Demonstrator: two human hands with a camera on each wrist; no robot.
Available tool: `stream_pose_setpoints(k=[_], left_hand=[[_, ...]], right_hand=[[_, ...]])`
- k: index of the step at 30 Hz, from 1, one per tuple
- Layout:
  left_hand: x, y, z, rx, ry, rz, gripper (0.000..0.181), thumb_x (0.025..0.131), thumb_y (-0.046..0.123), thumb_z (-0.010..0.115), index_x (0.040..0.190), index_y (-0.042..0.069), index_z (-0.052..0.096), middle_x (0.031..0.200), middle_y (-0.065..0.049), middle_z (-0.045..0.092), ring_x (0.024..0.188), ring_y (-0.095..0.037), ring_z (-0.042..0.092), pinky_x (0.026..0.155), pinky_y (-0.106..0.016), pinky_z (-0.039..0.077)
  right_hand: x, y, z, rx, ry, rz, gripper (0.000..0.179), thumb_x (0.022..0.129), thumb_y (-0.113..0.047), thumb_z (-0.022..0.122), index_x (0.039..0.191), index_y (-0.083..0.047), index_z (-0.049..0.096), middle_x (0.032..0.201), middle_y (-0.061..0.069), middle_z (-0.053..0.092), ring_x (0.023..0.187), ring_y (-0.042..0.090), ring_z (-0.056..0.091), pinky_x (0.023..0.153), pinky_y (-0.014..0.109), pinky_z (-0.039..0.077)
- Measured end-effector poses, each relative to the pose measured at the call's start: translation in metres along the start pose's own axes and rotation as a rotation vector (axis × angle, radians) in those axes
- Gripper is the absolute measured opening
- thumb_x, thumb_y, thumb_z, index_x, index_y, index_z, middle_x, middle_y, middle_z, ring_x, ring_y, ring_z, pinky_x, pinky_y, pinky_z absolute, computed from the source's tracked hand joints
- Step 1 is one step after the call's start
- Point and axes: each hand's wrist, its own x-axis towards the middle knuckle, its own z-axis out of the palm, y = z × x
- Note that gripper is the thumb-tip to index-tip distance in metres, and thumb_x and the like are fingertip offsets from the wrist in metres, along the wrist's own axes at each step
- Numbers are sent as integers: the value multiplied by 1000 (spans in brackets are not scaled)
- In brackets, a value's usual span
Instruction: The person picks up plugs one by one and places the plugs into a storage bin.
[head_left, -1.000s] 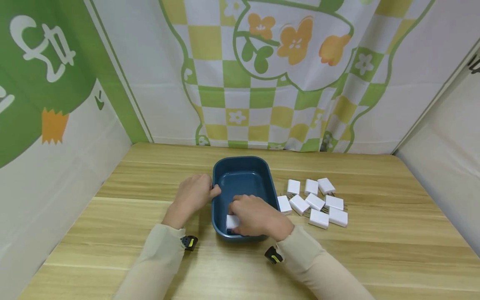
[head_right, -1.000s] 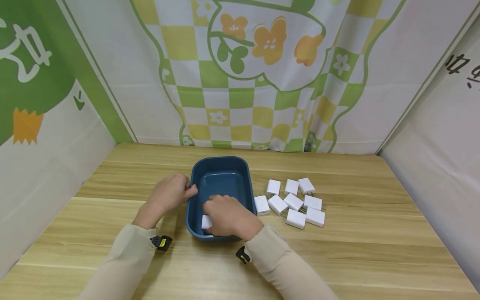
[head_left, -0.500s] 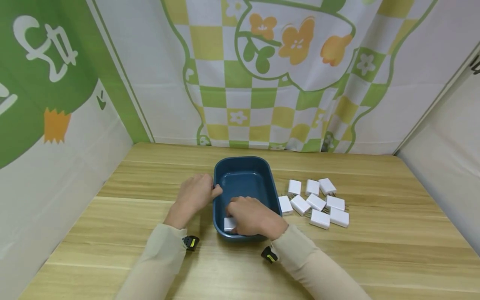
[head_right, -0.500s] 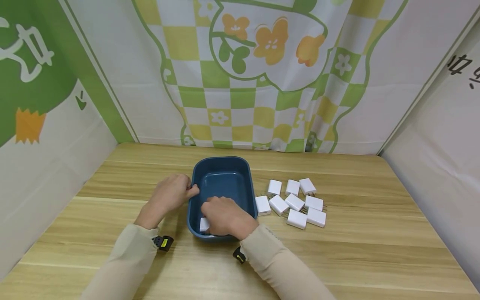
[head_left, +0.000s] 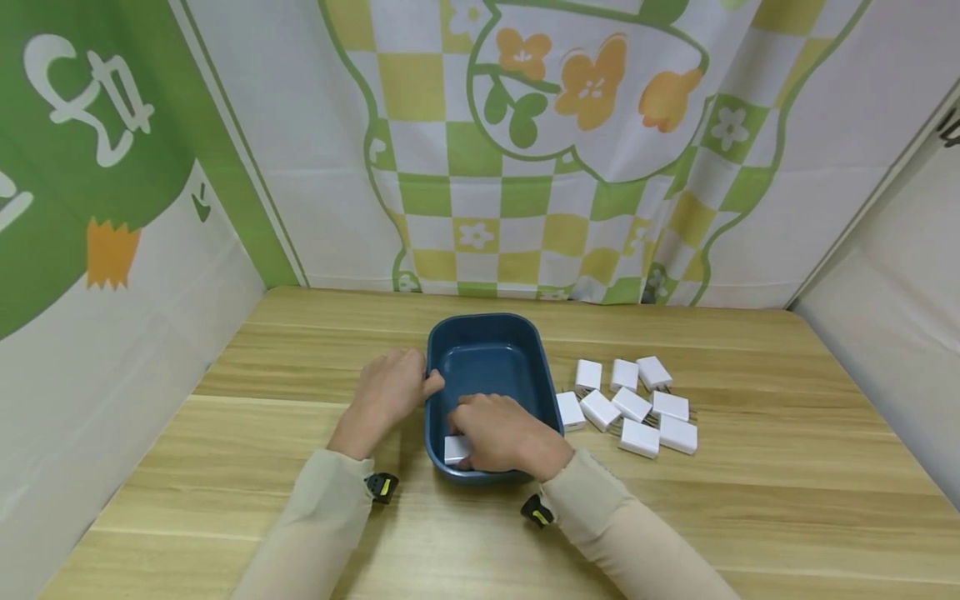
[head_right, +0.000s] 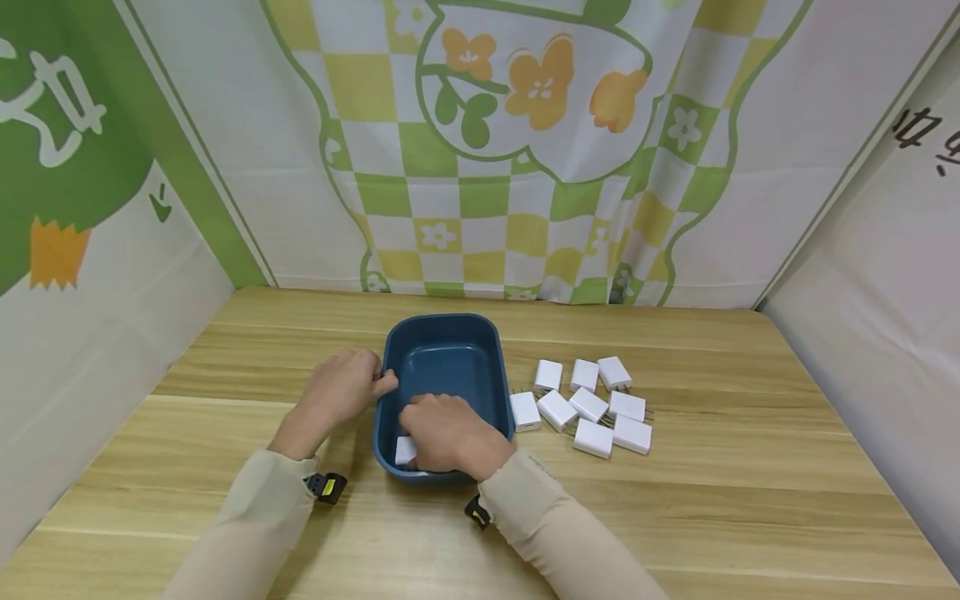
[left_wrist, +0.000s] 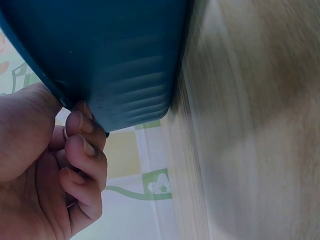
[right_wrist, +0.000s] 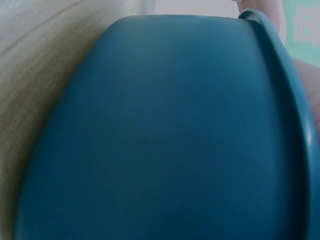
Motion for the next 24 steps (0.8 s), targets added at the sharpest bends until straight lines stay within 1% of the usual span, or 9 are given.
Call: stream_pose_setpoints(k=[4,9,11,14,18,20,24], left_hand=[[0,0,0,1,-1,3,37,84,19,60,54,16,39,53,6,31,48,-14,33,46,-29,25],[0,-1,0,2,-3,3,38,84,20,60,53,17,38,51,6,31,47,-14,33,45,-29,24],[0,-1,0,1,-8,0,38,85,20,60,53,16,39,51,6,32,47,-14,33,46,-29,24],[1,-1,1,-2,-13,-2,39,85,19,60,53,16,40,51,6,32,46,-14,33,46,-29,24],[1,-1,1,4,-4,6,39,85,20,60,53,16,40,51,6,33,47,-15,35,47,-30,25],[1,-1,1,5,0,9,39,85,20,61,52,16,39,51,5,33,48,-15,36,47,-30,26],[1,-1,1,1,5,12,40,85,20,61,52,16,38,51,6,32,48,-15,36,47,-30,27]], right_hand=[[-3,1,-1,19,1,22,30,84,-31,84,107,-14,76,102,-2,65,87,13,61,76,31,52],[-12,5,-7,58,22,43,38,86,-38,81,113,-12,74,101,-2,63,84,13,58,73,30,50],[-17,6,-11,58,39,46,40,87,-40,79,115,-13,73,101,-1,62,85,13,57,72,31,50],[-26,9,-14,46,74,51,41,89,-41,77,119,-13,72,107,0,63,92,16,60,77,34,52],[-39,13,-19,55,111,60,40,91,-40,75,120,-13,71,111,1,64,99,18,61,82,36,53],[-45,17,-22,72,126,60,39,91,-39,75,120,-12,71,112,2,64,99,18,61,83,37,52],[-54,26,-28,115,163,61,39,91,-37,76,119,-10,71,111,4,64,94,18,60,78,35,51]])
